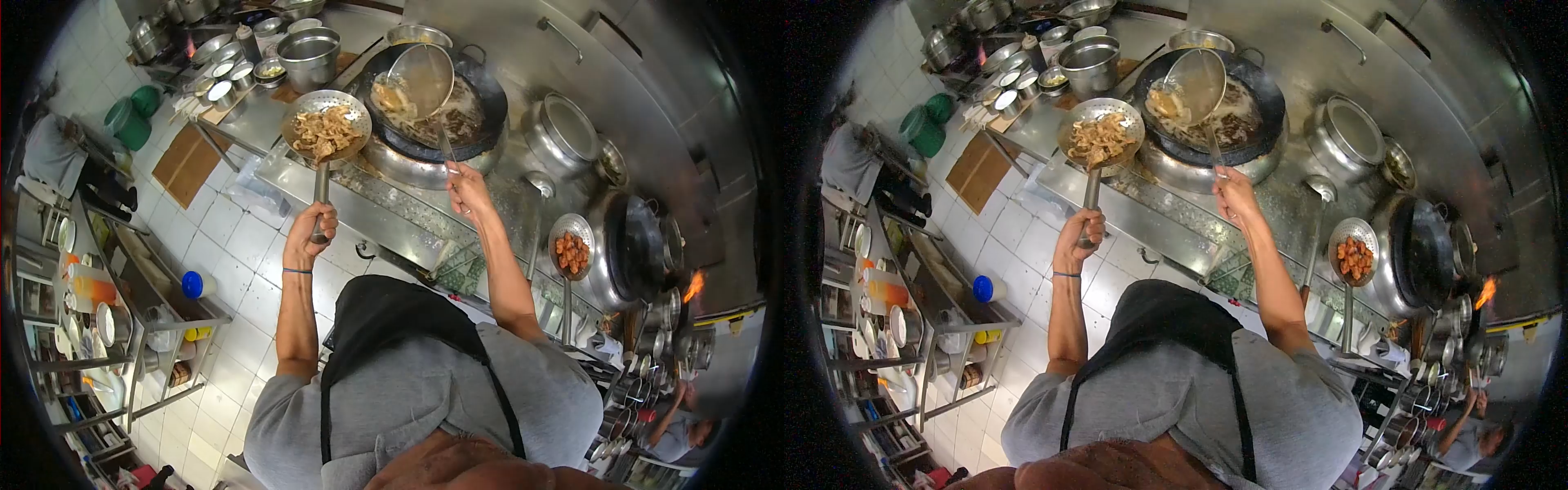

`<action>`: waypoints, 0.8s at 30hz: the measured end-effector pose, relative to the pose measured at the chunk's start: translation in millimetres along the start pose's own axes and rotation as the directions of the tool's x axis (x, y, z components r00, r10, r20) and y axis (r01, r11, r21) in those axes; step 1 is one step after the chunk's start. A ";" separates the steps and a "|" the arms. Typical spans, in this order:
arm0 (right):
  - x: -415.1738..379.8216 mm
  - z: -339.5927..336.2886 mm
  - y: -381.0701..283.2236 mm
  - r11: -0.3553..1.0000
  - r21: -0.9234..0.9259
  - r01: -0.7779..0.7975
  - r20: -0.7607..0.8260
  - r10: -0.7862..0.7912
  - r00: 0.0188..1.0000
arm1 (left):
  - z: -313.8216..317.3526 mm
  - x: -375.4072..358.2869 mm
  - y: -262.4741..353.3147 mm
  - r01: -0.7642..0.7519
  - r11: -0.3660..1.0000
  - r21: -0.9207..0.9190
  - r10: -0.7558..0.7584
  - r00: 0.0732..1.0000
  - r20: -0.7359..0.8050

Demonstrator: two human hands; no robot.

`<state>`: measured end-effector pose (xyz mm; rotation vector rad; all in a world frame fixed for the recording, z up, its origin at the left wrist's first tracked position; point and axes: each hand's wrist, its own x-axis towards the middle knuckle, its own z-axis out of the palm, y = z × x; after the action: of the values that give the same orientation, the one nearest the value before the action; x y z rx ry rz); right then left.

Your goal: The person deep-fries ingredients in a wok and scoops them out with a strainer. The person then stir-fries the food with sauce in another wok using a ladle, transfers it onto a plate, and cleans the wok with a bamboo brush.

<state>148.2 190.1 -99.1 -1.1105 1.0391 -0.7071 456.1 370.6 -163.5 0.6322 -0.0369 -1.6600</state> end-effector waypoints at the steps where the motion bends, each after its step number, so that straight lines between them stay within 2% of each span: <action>1: 1.0 -1.4 -0.6 0.998 0.062 -0.008 0.043 0.005 0.999 | -0.9 0.6 -1.1 0.005 1.000 -0.004 -0.005 1.000 0.004; 3: 3.4 -3.7 -4.2 0.983 0.180 -0.033 0.133 0.009 0.991 | -5.2 1.0 -2.9 0.002 1.000 0.022 -0.002 1.000 0.028; 12: 5.8 15.8 -11.6 0.987 0.162 -0.005 0.140 -0.018 0.990 | 3.4 16.0 5.2 -0.009 0.996 0.087 0.011 1.000 -0.016; 15: -12.5 15.5 -19.5 0.993 0.103 0.052 0.150 -0.067 0.986 | 2.5 24.1 11.6 -0.020 0.996 0.088 0.021 1.000 -0.007; 18: -28.3 12.0 -27.8 0.986 0.145 0.079 0.168 -0.104 0.980 | 6.9 24.4 14.2 -0.050 0.993 0.111 0.053 0.998 -0.025; 24: -26.6 -3.9 -40.9 0.976 0.123 0.178 0.031 -0.183 0.983 | 5.3 25.0 15.7 -0.039 0.996 0.081 0.043 0.998 -0.055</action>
<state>135.9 198.8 -52.5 -1.1192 0.8556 -0.8761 466.8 342.6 -162.6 0.7345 -0.0752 -1.6064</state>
